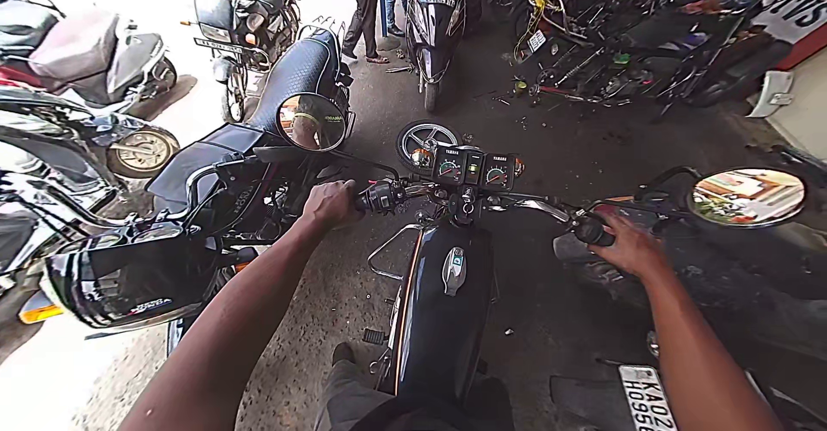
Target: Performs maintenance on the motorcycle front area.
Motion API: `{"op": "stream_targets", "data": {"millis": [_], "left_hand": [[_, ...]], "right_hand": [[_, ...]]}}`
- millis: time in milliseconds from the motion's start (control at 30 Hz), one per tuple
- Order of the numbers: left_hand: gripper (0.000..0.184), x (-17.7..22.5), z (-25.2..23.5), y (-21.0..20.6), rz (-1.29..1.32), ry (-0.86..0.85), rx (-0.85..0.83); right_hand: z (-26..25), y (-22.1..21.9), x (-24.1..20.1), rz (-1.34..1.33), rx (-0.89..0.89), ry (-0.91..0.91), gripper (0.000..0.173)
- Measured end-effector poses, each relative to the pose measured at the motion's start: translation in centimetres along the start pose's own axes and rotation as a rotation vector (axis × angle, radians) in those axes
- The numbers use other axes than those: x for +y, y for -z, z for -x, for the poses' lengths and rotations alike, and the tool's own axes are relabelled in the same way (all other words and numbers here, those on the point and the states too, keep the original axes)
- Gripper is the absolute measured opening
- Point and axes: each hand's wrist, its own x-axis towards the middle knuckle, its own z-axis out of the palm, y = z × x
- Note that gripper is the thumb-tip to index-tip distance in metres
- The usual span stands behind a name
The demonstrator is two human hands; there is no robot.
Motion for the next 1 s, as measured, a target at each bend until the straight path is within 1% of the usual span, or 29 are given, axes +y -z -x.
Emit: {"op": "stream_targets", "data": {"millis": [33,67,100,133,167,200,233,267,300,333,367,400,467,533,600,667,733,900,967,1000], "left_hand": [[0.048,-0.1,0.1,-0.2,0.003,-0.01,0.033],[0.048,-0.3,0.3,-0.6,0.009,-0.03,0.1],[0.048,-0.5,0.5,-1.3,0.024,-0.067,0.203],[0.051,-0.9,0.4,-2.1,0.048,-0.118,0.315],[0.059,-1.2,0.2,-2.7,0.068,-0.168,0.384],[0.071,-1.4,-0.2,-3.0,0.082,-0.206,0.399],[0.083,-1.5,-0.5,-2.9,0.094,-0.214,0.369],[0.092,-1.5,-0.8,-2.6,0.108,-0.198,0.3],[0.095,-1.4,-1.1,-2.4,0.117,-0.182,0.215],[0.094,-1.4,-1.5,-2.3,0.124,-0.167,0.136],[0.093,-1.5,-1.9,-2.4,0.135,-0.16,0.092],[0.091,-1.4,-2.1,-2.5,0.143,-0.158,0.082],[0.083,-1.4,-2.0,-2.6,0.133,-0.157,0.119],[0.071,-1.1,-1.6,-2.4,0.117,-0.148,0.154],[0.062,-0.7,-1.2,-1.9,0.09,-0.128,0.151],[0.048,-0.2,-0.6,-1.4,0.058,-0.107,0.14],[0.041,0.1,-0.2,-1.0,0.046,-0.094,0.107],[0.038,0.1,-0.2,-1.2,0.08,-0.11,0.156],[0.042,-0.2,-0.4,-1.7,0.087,-0.131,0.196],[0.048,-0.3,-0.6,-1.9,0.092,-0.141,0.2]], "right_hand": [[0.0,0.0,0.0,-0.005,0.004,0.003,0.082],[0.0,-0.1,0.0,-0.007,0.005,0.001,0.082],[0.0,-0.1,0.1,-0.008,0.003,-0.002,0.082],[0.0,-0.1,0.2,-0.007,0.006,0.001,0.082],[-0.1,-0.1,0.3,-0.008,0.009,0.006,0.083],[-0.2,-0.3,0.4,-0.008,0.011,0.013,0.083],[-0.2,-0.3,0.5,-0.009,0.012,0.018,0.083],[-0.2,-0.3,0.5,-0.008,0.01,0.02,0.083],[-0.2,-0.4,0.5,-0.01,0.007,0.019,0.083],[-0.1,-0.4,0.5,-0.012,0.002,0.016,0.082],[0.0,-0.4,0.5,-0.013,-0.001,0.016,0.082],[-0.1,-0.4,0.7,-0.008,0.002,0.017,0.082],[-0.2,-0.4,0.9,-0.005,0.006,0.022,0.083],[-0.3,-0.6,1.1,-0.011,0.015,0.029,0.083],[-0.2,-0.6,1.3,-0.01,0.024,0.037,0.083],[-0.1,-0.6,1.4,-0.003,0.032,0.044,0.083],[-0.1,-0.7,1.6,0.004,0.035,0.038,0.083],[-0.3,-1.0,2.2,0.026,0.044,0.044,0.082],[-0.2,-1.1,2.2,0.027,0.05,0.046,0.082],[-0.2,-1.1,2.2,0.026,0.046,0.042,0.083]]}}
